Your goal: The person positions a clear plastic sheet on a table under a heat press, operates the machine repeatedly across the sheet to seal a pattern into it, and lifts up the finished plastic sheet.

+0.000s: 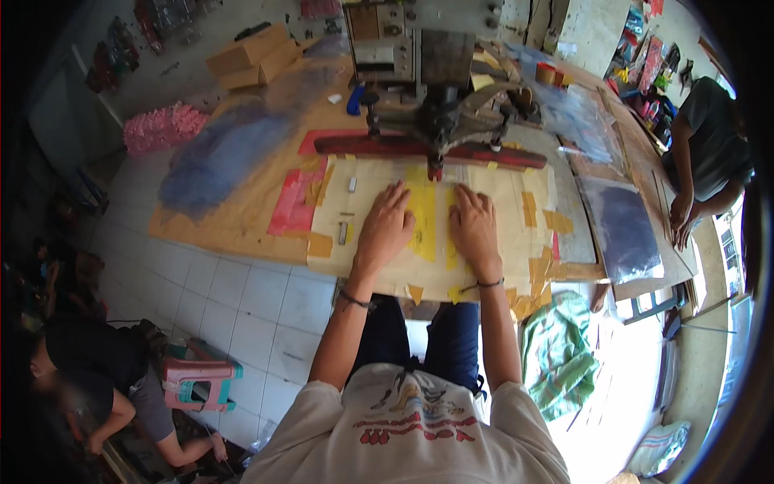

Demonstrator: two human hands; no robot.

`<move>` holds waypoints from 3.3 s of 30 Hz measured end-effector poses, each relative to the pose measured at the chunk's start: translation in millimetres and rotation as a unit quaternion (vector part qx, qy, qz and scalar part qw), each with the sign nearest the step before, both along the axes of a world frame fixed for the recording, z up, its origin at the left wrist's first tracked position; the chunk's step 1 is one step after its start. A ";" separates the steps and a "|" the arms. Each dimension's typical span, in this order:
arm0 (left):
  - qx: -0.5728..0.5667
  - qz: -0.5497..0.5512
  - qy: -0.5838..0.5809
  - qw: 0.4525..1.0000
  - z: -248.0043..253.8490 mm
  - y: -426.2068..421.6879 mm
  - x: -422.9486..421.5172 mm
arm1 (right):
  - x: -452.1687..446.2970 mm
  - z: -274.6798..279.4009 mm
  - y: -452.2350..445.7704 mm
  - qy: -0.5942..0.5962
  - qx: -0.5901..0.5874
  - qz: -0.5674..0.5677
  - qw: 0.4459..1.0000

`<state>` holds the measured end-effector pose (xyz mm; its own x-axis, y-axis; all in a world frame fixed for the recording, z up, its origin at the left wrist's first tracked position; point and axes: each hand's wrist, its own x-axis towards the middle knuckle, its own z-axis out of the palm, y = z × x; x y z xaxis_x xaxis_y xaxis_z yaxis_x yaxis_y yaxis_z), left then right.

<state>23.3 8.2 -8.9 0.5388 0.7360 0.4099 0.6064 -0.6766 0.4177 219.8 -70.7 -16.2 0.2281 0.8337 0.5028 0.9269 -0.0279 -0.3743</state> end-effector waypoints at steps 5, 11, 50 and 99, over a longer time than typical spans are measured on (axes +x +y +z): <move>0.006 -0.003 -0.003 1.000 -4.0 -0.2 1.2 | 0.3 3.7 3.8 -0.009 0.009 0.000 1.000; 0.056 0.011 0.006 0.998 -11.9 5.3 6.7 | -8.2 4.6 10.7 -0.046 0.010 -0.056 0.997; -0.002 -0.013 -0.034 0.999 18.1 -16.7 -0.3 | -6.7 18.7 -4.6 0.020 0.024 -0.028 0.999; -0.005 -0.012 -0.023 1.000 15.8 -20.4 -2.8 | -6.5 18.6 -10.7 0.026 0.024 -0.017 0.999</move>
